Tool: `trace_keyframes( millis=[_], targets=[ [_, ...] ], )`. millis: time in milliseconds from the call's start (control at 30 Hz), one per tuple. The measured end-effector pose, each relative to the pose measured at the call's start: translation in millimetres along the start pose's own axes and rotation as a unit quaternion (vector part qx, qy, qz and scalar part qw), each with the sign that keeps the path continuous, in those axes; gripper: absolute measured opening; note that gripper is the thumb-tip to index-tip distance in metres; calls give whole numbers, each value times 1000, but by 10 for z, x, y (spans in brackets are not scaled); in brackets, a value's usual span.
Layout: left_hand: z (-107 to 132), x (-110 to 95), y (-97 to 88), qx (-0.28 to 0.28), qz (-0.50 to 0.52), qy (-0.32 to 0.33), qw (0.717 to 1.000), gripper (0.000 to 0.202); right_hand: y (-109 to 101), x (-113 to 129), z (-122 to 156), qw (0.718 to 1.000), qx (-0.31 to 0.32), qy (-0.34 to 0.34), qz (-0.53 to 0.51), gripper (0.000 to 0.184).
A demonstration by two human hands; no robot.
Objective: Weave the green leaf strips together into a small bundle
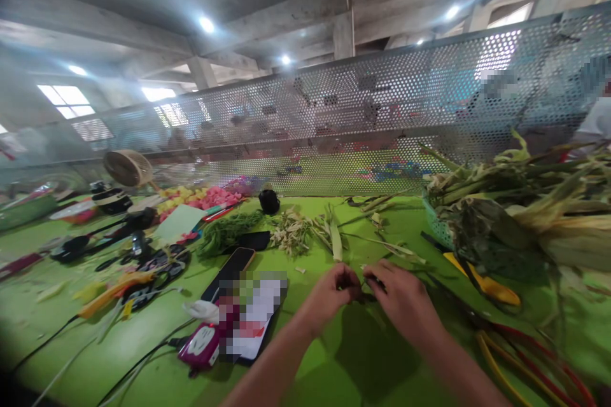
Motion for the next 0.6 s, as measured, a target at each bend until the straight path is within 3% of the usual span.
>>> trace_keyframes(
  millis=[133,233,300,400,600],
  targets=[
    [-28,66,-59,-30,34,-2,999,16,-44,-104,-23,997,-19,55,-41,37],
    [-22,73,-125,-69,49,-10,996,17,-126,-108,-40,995,-31,75,-52,21],
    [-14,53,-150,-82,54,-7,995,17,-88,-54,-49,996,11,52,-67,12],
    [-8,15,-141,-72,49,9,996,16,49,-35,-37,993,64,39,-90,15],
    [0,1,-74,-39,55,7,998,18,242,-178,-35,988,50,70,-126,20]
  ],
)
Point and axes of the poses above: each hand's wrist, its own z-axis away from the middle knuckle, its own y-axis out of the palm, x = y × z, the point moved 7 cm from there along -z, towards the middle knuckle, and after that the axes turned 13 degrees about z, right-handed, at the moved point
